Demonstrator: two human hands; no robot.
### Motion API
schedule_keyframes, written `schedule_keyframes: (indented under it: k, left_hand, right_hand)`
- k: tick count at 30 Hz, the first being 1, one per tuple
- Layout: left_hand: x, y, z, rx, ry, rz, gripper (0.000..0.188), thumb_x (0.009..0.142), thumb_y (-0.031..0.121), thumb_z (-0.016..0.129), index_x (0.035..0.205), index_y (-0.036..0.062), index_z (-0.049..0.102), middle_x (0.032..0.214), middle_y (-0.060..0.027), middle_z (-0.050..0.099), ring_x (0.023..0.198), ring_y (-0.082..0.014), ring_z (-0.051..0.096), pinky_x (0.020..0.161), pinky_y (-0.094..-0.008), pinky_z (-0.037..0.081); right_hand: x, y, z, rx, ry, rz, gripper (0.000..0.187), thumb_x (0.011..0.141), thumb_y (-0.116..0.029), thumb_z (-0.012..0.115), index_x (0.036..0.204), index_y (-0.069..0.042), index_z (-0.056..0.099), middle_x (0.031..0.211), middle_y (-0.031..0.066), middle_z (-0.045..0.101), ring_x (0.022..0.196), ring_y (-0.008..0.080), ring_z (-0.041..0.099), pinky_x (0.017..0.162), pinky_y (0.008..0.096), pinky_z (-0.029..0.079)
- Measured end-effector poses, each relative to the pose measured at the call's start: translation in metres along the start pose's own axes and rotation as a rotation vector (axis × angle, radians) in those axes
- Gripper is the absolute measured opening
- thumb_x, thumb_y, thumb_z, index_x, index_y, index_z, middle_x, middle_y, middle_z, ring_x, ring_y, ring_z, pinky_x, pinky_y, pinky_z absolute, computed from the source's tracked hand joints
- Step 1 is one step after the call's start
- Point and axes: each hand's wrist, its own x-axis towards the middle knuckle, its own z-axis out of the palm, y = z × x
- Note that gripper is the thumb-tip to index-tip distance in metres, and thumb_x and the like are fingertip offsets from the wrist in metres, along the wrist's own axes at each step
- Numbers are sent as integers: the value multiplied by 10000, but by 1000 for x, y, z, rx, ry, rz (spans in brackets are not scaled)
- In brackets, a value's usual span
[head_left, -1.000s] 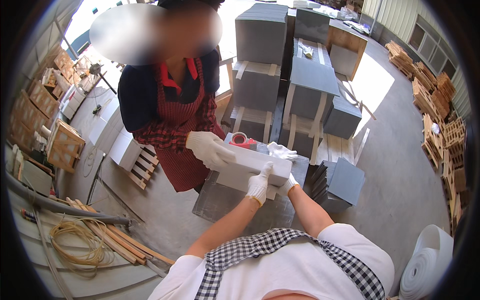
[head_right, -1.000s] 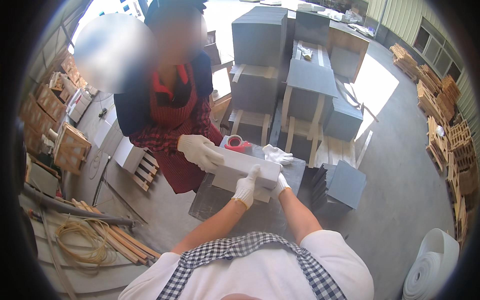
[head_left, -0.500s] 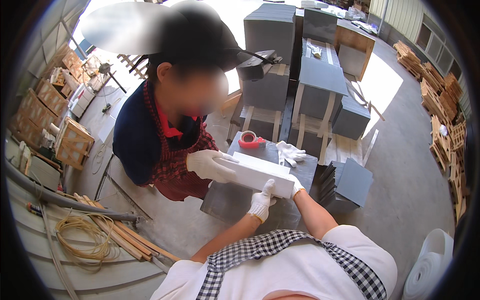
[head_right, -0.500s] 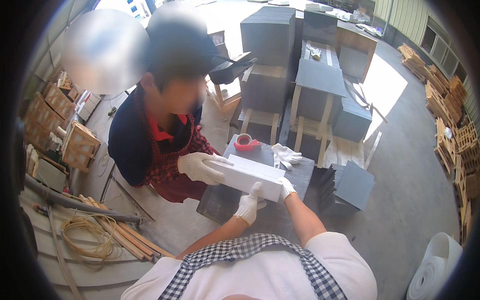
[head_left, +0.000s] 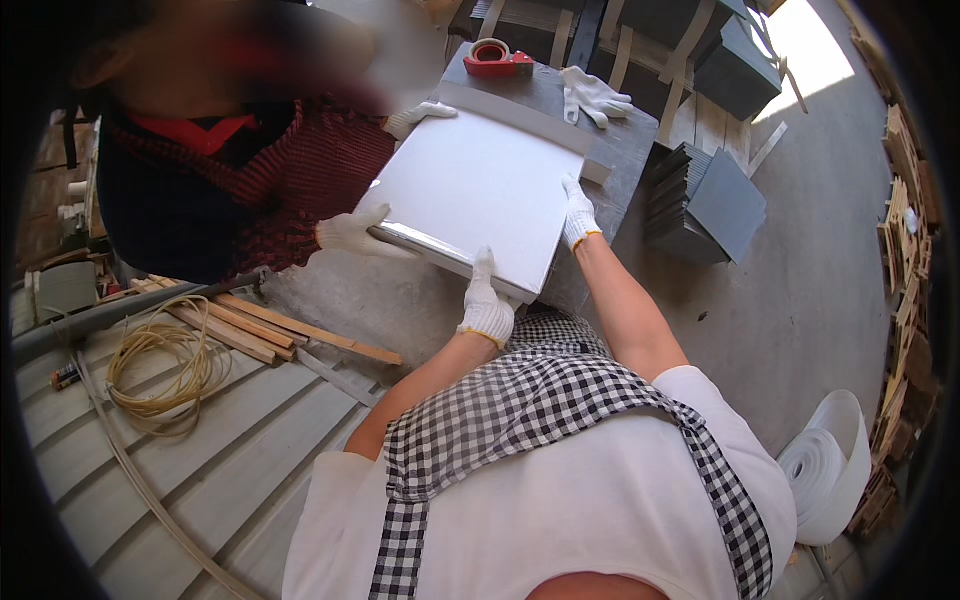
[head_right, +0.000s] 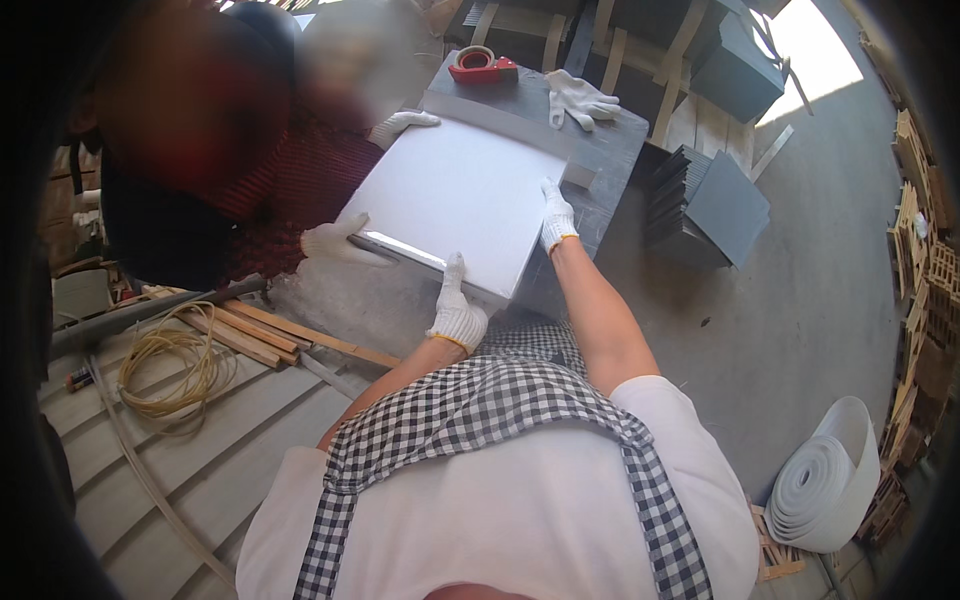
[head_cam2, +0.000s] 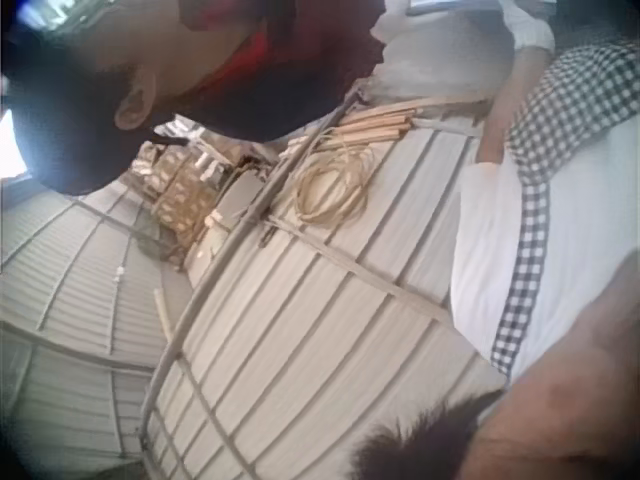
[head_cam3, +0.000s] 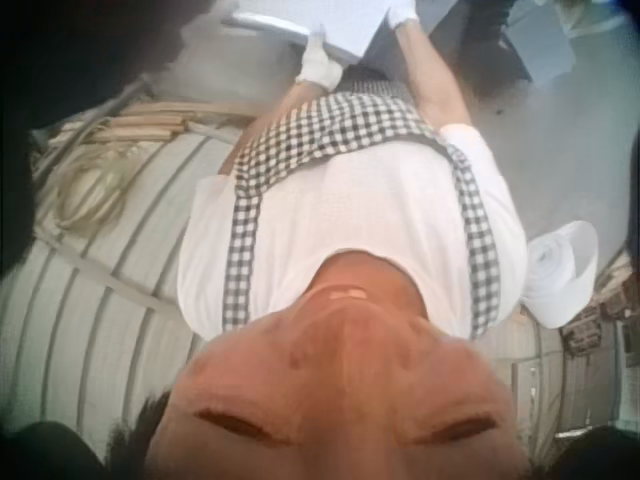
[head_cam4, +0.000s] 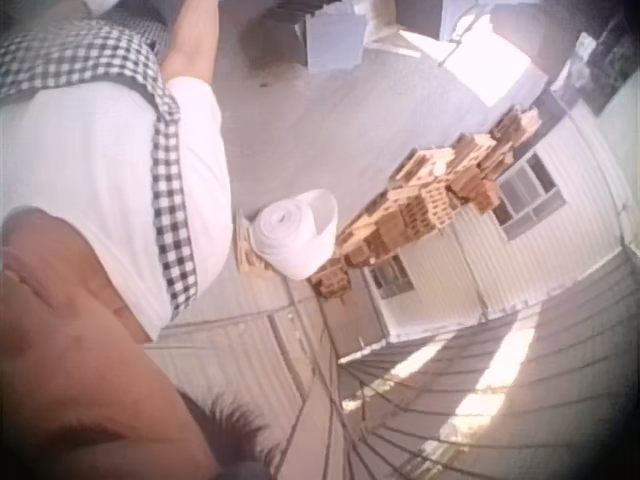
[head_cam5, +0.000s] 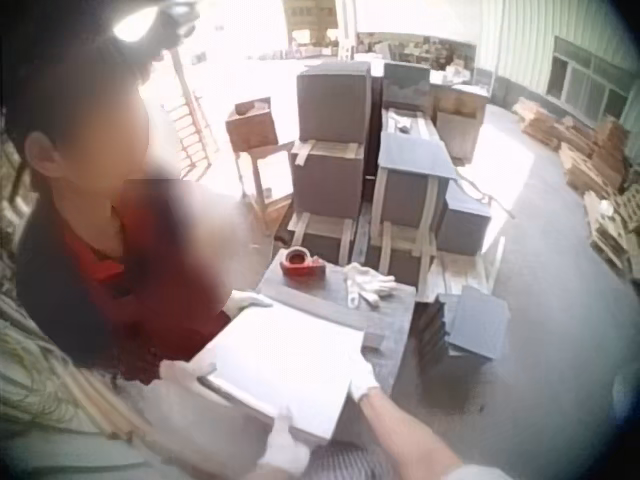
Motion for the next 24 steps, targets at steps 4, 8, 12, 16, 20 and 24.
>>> schedule_keyframes:
  k: [4,8,12,16,20,24]
  left_hand:
    - [42,-3,-32,-8,137,123,667,911,491,686,1411,110,465,1399,-110,538,1248,-338,540,1024,-570,470]
    - [78,0,-52,18,95,155,721,914,604,624,1434,130,465,1426,-101,533,1262,-341,539,1038,-573,461]
    - [81,4,-70,32,46,221,784,908,650,601,1461,119,436,1460,-108,504,1304,-341,510,1063,-565,446]
    - [78,21,-82,-6,-159,121,834,922,686,530,1505,109,375,1515,-114,450,1360,-344,457,1125,-535,396]
    - [84,21,-67,-106,-311,16,826,956,722,380,1499,100,371,1493,-132,464,1350,-346,462,1117,-518,408]
    - [91,21,-28,-164,-605,-229,771,953,689,368,1476,122,399,1435,-134,504,1312,-353,476,1066,-543,422]
  right_hand:
    - [-34,21,20,-82,104,-53,492,945,-376,680,1298,-42,604,1274,108,651,1112,267,633,985,407,515]
    - [-24,32,25,73,-10,14,464,922,-354,717,1269,-60,625,1207,98,680,1089,257,643,967,411,526]
    - [-61,8,51,111,-155,91,403,927,-266,715,1258,-57,618,1197,97,674,1087,253,641,966,424,529]
    - [-104,-30,62,-102,-178,17,549,857,-229,785,1318,-19,574,1193,62,662,1102,179,607,969,352,483]
    - [-152,-75,77,-300,-199,-174,521,824,-188,802,1269,-7,601,1135,71,684,1009,159,638,886,319,503]
    - [-196,-137,105,-501,-221,-389,514,799,-237,818,1194,21,614,1070,100,693,957,145,642,791,312,526]
